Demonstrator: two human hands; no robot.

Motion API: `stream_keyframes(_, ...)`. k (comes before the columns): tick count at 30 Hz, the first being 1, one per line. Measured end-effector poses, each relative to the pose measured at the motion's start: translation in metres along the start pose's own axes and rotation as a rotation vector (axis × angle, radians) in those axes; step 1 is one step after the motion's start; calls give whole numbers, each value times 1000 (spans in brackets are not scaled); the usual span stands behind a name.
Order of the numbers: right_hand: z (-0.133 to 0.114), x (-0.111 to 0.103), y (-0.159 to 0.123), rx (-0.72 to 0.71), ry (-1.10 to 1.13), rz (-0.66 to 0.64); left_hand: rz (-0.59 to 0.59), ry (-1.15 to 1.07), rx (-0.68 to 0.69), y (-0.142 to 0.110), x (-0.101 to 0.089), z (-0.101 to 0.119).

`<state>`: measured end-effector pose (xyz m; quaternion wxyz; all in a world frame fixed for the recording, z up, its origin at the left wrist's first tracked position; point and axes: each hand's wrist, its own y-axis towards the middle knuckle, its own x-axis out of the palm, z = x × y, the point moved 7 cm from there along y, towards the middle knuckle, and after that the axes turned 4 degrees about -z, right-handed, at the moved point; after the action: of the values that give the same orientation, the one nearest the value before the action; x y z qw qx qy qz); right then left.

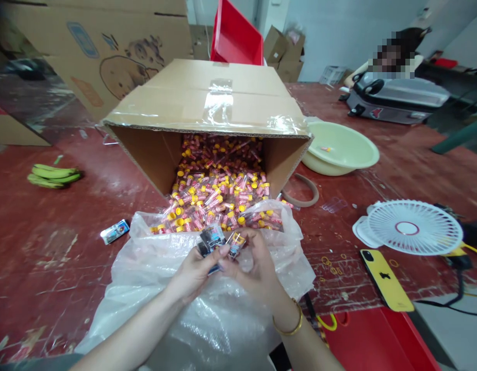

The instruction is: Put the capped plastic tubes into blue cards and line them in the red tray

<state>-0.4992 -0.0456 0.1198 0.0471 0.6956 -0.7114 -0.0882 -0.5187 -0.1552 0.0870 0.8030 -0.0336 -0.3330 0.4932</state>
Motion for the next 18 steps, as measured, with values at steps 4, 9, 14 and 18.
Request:
stream_keyframes(4, -1, -57, -22, 68, 125, 344, 14, 33, -59, 4, 2, -8)
stream_keyframes(9, 25, -200, -167, 240, -376, 964, 36, 161, -47, 10, 7, -10)
stream_keyframes(14, 88, -245, -329, 504, -645, 1104, 51, 207, -81, 12, 10, -9)
stream_keyframes(18, 134, -219, -365, 648, -723, 951, 51, 157, -148, 13, 11, -9)
